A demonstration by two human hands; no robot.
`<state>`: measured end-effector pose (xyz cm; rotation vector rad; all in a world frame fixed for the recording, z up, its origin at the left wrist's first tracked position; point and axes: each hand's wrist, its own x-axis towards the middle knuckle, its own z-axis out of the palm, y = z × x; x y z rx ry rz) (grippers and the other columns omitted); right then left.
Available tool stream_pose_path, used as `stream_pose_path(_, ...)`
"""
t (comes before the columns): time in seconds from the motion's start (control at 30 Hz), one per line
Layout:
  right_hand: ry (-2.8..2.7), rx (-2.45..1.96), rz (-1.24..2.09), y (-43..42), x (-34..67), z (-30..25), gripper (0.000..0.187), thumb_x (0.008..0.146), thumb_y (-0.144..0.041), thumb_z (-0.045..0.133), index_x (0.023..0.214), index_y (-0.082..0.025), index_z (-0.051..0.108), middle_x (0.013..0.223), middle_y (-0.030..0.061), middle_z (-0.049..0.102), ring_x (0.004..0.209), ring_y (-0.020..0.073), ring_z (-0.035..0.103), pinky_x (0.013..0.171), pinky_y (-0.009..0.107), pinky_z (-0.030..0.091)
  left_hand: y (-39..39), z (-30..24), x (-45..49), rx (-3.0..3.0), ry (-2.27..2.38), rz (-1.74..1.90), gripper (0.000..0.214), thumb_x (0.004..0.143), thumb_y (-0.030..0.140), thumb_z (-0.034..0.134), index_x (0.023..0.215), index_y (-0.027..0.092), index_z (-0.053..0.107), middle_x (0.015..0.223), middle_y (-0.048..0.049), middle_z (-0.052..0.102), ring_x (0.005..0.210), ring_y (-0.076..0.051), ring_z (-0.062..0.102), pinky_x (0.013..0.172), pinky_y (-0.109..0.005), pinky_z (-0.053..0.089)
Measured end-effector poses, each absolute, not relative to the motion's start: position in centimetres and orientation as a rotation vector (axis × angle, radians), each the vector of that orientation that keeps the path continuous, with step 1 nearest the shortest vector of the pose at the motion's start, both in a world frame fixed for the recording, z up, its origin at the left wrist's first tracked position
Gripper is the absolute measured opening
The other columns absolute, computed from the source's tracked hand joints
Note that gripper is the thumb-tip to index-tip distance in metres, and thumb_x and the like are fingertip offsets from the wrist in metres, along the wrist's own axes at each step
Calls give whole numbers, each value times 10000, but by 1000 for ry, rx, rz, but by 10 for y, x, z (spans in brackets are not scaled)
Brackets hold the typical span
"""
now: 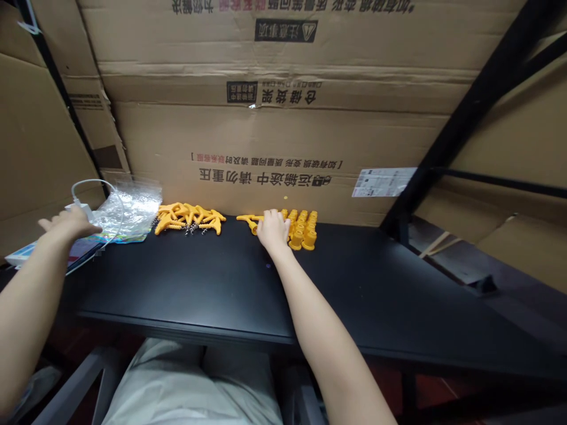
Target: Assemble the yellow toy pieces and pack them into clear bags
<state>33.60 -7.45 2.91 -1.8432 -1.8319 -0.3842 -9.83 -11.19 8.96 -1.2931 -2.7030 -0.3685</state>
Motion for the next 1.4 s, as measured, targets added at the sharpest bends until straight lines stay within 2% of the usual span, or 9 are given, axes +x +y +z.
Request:
stream_pose_path(0.1, -1733, -1969, -425, -82, 345, 47, 300, 874, -184, 397, 1070, -94, 605, 1107, 196, 608, 1061, 316, 521, 873, 453, 365, -112, 102, -62, -1321, -2509, -347, 636, 743, 358, 616, 1246, 22, 415, 1304, -278, 477, 1215, -387, 449, 1006, -512, 290)
stream_pose_path(0.37, -1600, -2392, -226, -95, 372, 76, 341, 826, -85, 428, 1108, -91, 619, 1129, 189, 623, 1095, 282, 570, 885, 399, 383, -65, 64, 52, -2434, -1650, -342, 313, 837, 229, 457, 1129, 209, 569, 1206, -108, 592, 1149, -267, 513, 972, -440, 355)
stream_pose_path(0.5, -1559, -2533, -73, -97, 381, 80, 352, 815, -96, 474, 1134, -130, 618, 1178, 169, 619, 1104, 254, 587, 877, 362, 405, -46, 41, 94, -2624, -1507, -278, 311, 860, 228, 418, 1133, 191, 563, 1227, -120, 576, 1168, -291, 501, 954, -471, 365)
stream_pose_path(0.63, -1525, -2533, -79, -94, 388, 77, 397, 805, -95, 488, 1184, -157, 590, 1176, 167, 623, 1086, 252, 601, 871, 376, 417, -33, 25, 110, -2644, -1619, -338, 390, 778, 142, 503, 1165, 172, 531, 1206, -154, 584, 1185, -342, 485, 987, -565, 295)
stream_pose_path(0.83, -1575, -2452, -140, -76, 404, 56, 390, 762, -141, 527, 1142, -149, 616, 1096, 192, 639, 994, 302, 621, 810, 453, 422, -19, 10, 108, -2712, -1679, -916, 283, 743, 83, 504, 972, 220, 599, 1066, -114, 632, 1162, -370, 499, 999, -607, 229)
stream_pose_path(0.97, -1650, -2370, -144, -66, 410, 44, 297, 769, -214, 541, 1024, -135, 671, 996, 220, 650, 963, 347, 624, 794, 513, 411, -18, 15, 102, -2598, -1737, -1127, 367, 733, 76, 520, 1056, 245, 567, 1063, -92, 628, 1151, -328, 496, 1006, -567, 244)
stream_pose_path(1.07, -1665, -2363, -112, -65, 405, 41, 271, 752, -198, 565, 987, -127, 678, 969, 221, 653, 983, 371, 619, 814, 536, 398, -20, 27, 96, -2359, -1804, -1502, 422, 712, 92, 569, 1102, 252, 542, 962, -65, 628, 1049, -270, 545, 984, -470, 323)
stream_pose_path(1.23, -1755, -2357, -139, -67, 387, 42, 299, 701, -157, 613, 994, -136, 671, 968, 189, 667, 962, 339, 620, 785, 468, 434, -27, 53, 89, -1737, -1943, -2579, 426, 690, 104, 602, 1079, 220, 472, 731, 34, 551, 692, -109, 576, 723, -228, 450)
stream_pose_path(1.4, -1942, -2071, -20, -67, 366, 36, 217, 747, -293, 629, 910, -153, 658, 859, 139, 679, 825, 281, 642, 681, 363, 455, -47, 59, 92, -1365, -2108, -3283, 303, 666, 43, 589, 879, 201, 442, 639, 63, 539, 495, -50, 526, 521, -158, 394)
